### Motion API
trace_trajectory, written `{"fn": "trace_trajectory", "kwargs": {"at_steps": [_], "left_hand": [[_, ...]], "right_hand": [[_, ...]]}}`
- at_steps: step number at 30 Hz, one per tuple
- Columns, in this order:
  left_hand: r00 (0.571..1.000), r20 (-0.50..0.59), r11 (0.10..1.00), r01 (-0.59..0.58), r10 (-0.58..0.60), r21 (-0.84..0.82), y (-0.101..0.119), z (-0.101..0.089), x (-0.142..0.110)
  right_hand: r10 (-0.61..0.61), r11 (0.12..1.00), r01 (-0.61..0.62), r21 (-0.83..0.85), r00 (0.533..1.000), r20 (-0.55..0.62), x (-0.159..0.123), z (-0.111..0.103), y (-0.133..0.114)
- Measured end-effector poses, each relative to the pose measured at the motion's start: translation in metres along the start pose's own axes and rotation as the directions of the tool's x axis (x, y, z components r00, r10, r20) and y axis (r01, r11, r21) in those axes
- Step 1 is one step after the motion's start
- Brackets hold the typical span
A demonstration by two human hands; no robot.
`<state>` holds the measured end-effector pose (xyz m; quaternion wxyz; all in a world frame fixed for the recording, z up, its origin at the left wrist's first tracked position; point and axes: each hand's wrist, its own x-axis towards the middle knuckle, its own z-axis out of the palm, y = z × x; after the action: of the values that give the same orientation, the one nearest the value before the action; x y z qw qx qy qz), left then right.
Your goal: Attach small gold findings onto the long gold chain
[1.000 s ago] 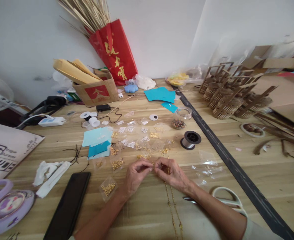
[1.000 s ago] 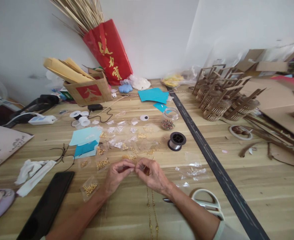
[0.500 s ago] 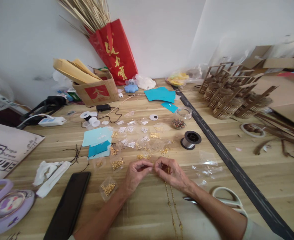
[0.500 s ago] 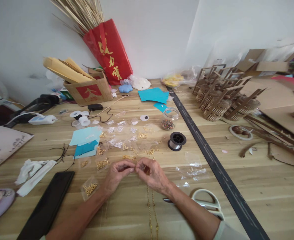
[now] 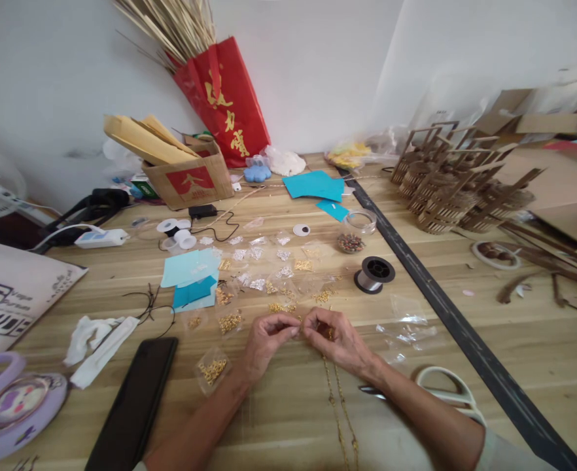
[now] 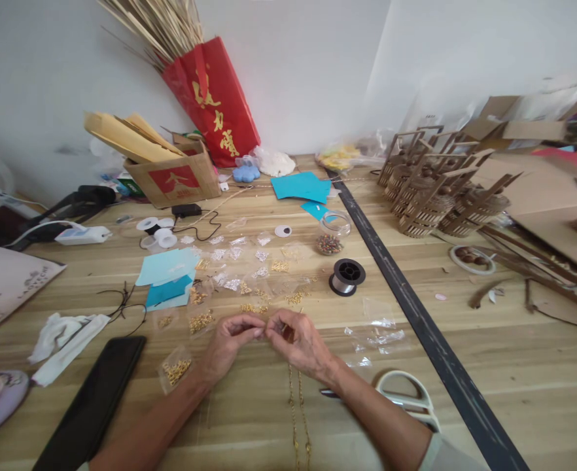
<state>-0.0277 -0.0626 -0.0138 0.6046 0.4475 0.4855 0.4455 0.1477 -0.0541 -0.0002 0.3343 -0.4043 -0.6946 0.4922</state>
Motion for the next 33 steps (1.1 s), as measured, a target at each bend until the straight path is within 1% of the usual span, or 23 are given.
{"fn": "trace_trajectory", "kwargs": {"at_steps": [6, 15, 25, 33], "left_hand": [[1.0, 0.006, 0.998, 0.029, -0.029, -0.052, -0.0002, -0.0003, 0.001], [1.0, -0.002, 0.999, 0.025, -0.025, -0.042, -0.0003, -0.0001, 0.0008], [0.998, -0.004, 0.996, 0.065, -0.065, -0.054, -0.0001, 0.0001, 0.0012], [0.999, 0.003, 0.999, 0.036, -0.036, -0.04, 0.0003, -0.0002, 0.0016]], "right_hand": [[0.002, 1.0, -0.002, 0.016, 1.0, 0.011, 0.0, -0.0001, 0.001], [-0.003, 1.0, 0.003, 0.026, 1.0, 0.017, -0.0003, 0.0001, 0.0002], [-0.003, 1.0, 0.003, 0.022, 1.0, 0.016, -0.0003, 0.0005, 0.0015], [-0.017, 1.0, 0.017, 0.019, 1.0, 0.019, 0.0, 0.0007, 0.0013]]}}
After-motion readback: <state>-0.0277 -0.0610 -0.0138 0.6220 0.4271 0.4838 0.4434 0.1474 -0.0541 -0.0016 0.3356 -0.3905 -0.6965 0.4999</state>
